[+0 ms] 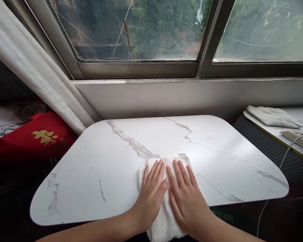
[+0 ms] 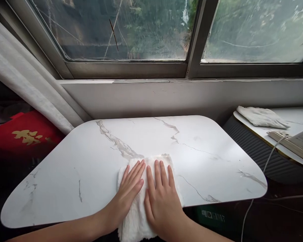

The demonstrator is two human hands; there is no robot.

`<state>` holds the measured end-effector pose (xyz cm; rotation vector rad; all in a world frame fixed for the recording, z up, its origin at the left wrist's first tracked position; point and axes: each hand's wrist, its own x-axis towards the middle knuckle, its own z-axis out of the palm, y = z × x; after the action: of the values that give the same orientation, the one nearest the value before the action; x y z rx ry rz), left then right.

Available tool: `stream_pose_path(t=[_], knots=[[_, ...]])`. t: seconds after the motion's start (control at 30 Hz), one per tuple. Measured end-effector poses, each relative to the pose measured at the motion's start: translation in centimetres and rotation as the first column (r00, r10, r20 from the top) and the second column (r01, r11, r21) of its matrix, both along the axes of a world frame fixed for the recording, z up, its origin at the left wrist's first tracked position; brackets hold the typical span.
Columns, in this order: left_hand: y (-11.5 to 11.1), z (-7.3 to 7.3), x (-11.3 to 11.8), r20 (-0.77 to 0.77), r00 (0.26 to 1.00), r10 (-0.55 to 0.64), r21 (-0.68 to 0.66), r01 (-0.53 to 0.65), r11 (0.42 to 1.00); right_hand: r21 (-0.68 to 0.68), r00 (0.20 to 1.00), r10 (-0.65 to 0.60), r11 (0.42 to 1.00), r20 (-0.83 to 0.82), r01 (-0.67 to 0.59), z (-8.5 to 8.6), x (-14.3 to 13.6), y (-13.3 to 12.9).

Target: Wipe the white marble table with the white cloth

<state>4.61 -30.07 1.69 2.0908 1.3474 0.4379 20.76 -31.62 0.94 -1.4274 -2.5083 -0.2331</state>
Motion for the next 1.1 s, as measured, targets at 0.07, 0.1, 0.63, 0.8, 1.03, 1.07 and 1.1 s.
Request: stream_pose_path(t=[0.07, 0.1, 0.63, 0.8, 1.03, 1.07, 1.1], knots=[[0.7, -0.1, -0.6, 0.001, 1.0, -0.001, -0.013, 0.001, 1.0, -0.09, 1.0, 0.017, 0.996, -0.003, -0.018, 0.5, -0.5, 1.1], [1.5, -0.2, -0.8, -0.01, 1.0, 0.004, -0.003, -0.004, 1.0, -0.151, 1.0, 0.017, 0.988, -0.005, -0.017, 0.7, -0.7, 2.1], [28.5, -0.9, -1.9, -0.152, 0.942, 0.3, 0.401, -0.219, 0.89, -0.075, 0.951, -0.213, 0.977, -0.225, 0.201, 0.2, -6.5, 28.8], [30.8, -1.2, -1.7, -0.167, 0.935, 0.311, 0.428, -0.216, 0.878, -0.065, 0.949, -0.221, 0.975, -0.226, 0.211, 0.2, -6.2, 30.9], [29.1, -1.2, -1.5, -0.162, 0.93, 0.331, 0.433, -0.234, 0.87, -0.07, 0.956, -0.21, 0.977, -0.204, 0.2, 0.1, -6.0, 29.6], [28.3, -1.1, -1.4, -0.163, 0.928, 0.334, 0.426, -0.239, 0.873, -0.075, 0.958, -0.209, 0.977, -0.197, 0.198, 0.1, -6.0, 29.0], [27.4, -1.1, -1.4, -0.167, 0.927, 0.334, 0.419, -0.24, 0.876, -0.083, 0.96, -0.207, 0.977, -0.187, 0.194, 0.2, -5.9, 28.1]])
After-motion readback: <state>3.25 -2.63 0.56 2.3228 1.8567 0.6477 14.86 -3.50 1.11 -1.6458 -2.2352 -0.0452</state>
